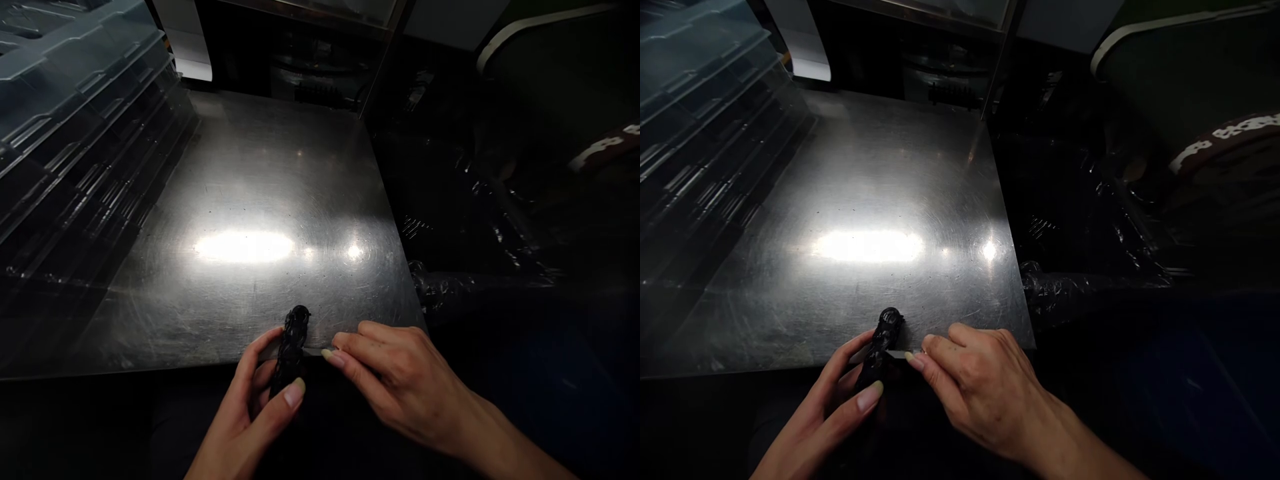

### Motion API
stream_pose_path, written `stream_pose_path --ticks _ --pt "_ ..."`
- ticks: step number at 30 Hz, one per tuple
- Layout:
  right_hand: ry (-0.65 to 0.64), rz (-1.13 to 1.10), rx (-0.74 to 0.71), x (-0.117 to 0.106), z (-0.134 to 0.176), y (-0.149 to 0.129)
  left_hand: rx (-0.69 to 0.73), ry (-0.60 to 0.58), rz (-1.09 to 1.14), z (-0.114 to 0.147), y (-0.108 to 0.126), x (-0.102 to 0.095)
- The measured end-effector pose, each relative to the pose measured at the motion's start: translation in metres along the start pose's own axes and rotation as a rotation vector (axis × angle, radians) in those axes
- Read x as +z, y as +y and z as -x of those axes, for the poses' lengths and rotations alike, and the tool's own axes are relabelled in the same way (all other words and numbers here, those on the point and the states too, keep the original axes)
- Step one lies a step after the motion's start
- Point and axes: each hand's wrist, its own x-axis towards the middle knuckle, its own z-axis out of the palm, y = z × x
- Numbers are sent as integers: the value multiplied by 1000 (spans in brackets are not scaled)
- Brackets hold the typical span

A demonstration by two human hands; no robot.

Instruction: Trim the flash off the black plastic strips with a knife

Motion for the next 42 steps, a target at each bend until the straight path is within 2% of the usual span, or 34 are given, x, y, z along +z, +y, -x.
stream_pose_path --ticks 9,17,24,32,35,42 --pt "-37 54 -4 -7 -1 0 18 -15 5 0 0 3" --pt "-70 95 -84 -15 -9 6 41 -25 28 -3 -4 -2" --pt "-111 167 -140 -22 -17 4 81 39 1 -3 -5 -3" --pt "-50 175 25 -14 0 -13 190 113 -25 -1 -12 10" --pt "-17 195 44 -12 5 -17 227 143 -37 0 -13 16" --pt "111 296 58 -2 14 -24 174 116 -28 -1 -15 19"
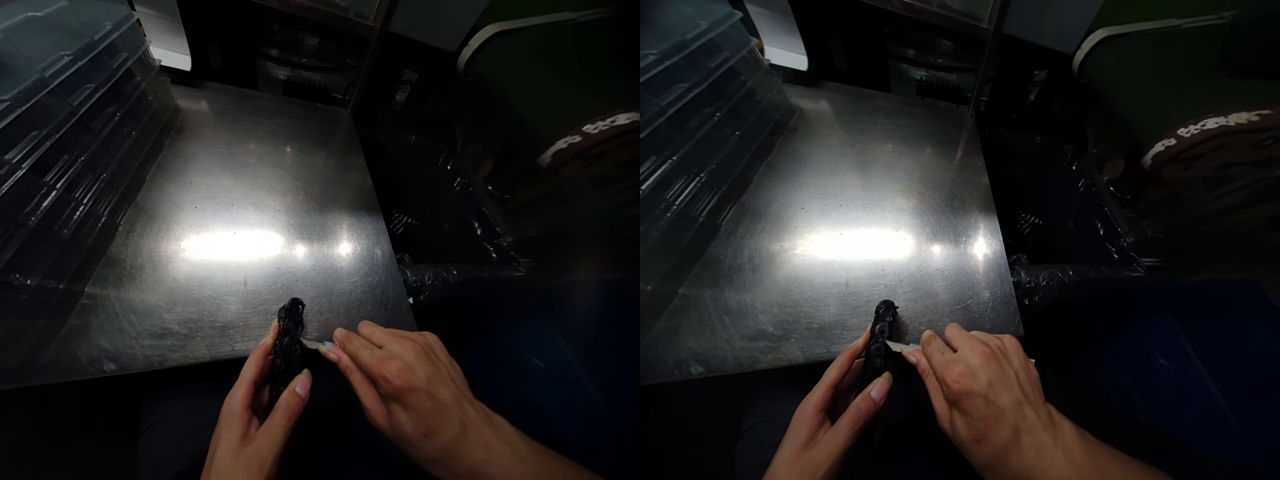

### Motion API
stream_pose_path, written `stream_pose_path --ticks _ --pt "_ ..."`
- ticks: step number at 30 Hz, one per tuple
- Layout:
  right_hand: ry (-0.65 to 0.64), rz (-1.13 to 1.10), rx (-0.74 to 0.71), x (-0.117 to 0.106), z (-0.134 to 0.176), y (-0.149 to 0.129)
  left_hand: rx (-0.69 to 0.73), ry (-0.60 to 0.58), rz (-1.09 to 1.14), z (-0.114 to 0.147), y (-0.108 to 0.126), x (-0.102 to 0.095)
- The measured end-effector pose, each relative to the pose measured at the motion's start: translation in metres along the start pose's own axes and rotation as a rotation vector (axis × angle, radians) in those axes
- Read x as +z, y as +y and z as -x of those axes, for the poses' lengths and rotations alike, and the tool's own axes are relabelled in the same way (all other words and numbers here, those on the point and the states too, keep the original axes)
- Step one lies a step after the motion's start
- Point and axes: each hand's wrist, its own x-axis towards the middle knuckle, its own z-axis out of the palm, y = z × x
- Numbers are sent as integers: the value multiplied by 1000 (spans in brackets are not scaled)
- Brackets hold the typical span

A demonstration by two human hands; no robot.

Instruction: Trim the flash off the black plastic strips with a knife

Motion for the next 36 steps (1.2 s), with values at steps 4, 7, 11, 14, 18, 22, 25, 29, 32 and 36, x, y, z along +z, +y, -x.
stream_pose_path --ticks 4,7,11,14,18,22,25,29,32,36 --pt "113 42 11 9 4 -8 -17 13 22 0 0 2" --pt "164 46 24 14 3 -11 -8 60 50 2 3 2" --pt "40 -158 51 15 -2 -2 -3 77 33 2 9 -1" --pt "-21 -287 46 12 -6 5 -5 67 25 1 10 -5" --pt "-26 -292 31 10 -8 6 0 67 38 -1 8 -8" --pt "-47 -260 25 11 -8 6 5 64 9 -3 8 -10" --pt "-50 -252 22 10 -11 7 -3 41 12 -4 9 -11" --pt "-62 -235 12 8 -13 8 -35 19 33 -3 12 -11" --pt "-72 -213 13 6 -14 7 -46 12 20 -2 12 -10" --pt "-67 -120 42 4 -10 2 -1 39 35 1 9 -5"
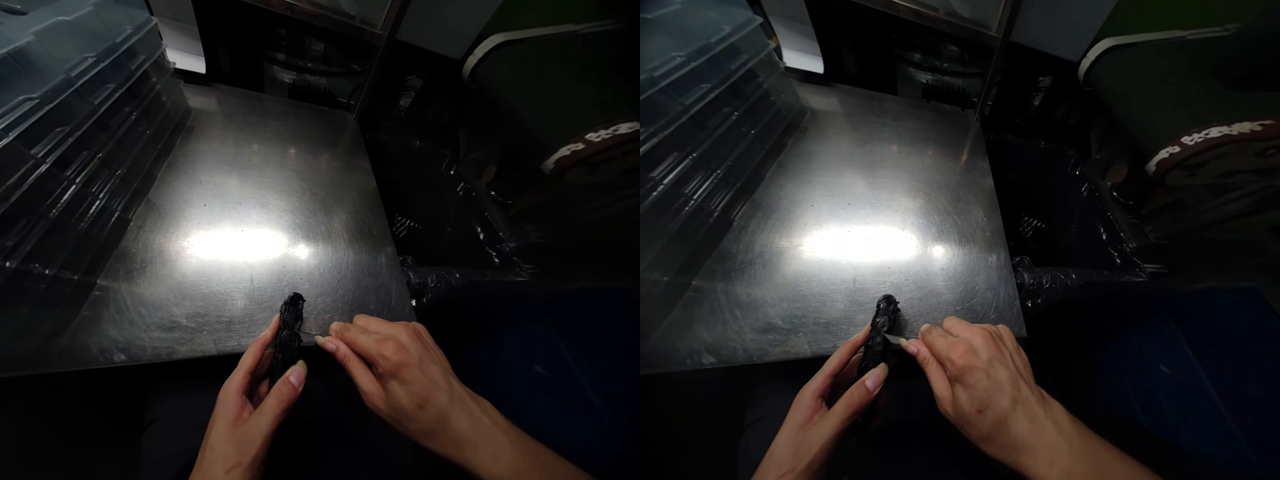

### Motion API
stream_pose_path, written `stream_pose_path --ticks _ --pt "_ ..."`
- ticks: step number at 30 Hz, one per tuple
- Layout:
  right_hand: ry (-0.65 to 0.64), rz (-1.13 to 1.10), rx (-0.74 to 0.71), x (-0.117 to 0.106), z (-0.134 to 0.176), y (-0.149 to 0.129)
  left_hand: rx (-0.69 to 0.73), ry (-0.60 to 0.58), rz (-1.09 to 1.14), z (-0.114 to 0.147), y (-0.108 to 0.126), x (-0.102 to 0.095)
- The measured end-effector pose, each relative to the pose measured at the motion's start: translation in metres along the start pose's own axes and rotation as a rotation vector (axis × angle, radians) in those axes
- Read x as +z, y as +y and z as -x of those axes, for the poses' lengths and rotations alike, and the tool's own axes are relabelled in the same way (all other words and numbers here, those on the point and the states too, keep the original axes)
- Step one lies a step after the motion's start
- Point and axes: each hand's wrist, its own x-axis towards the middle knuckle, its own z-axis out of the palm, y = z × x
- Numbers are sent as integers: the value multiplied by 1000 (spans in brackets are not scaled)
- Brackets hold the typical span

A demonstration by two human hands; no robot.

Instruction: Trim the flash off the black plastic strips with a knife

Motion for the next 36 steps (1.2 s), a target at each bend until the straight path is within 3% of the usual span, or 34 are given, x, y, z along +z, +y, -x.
stream_pose_path --ticks 16,21,24,26,28,32,36 --pt "274 259 -17 16 14 -20 37 32 105 5 -1 13" --pt "348 250 -32 25 17 -19 65 43 84 5 1 15" --pt "464 222 -65 30 17 -13 73 38 110 5 1 14" --pt "550 117 -51 31 15 -8 75 37 105 5 1 14" --pt "557 -132 41 31 11 -5 63 42 91 5 0 13" --pt "263 -803 337 31 -5 -8 42 42 111 4 -1 12" --pt "2 -1258 439 36 -28 -17 50 22 115 0 -5 8"
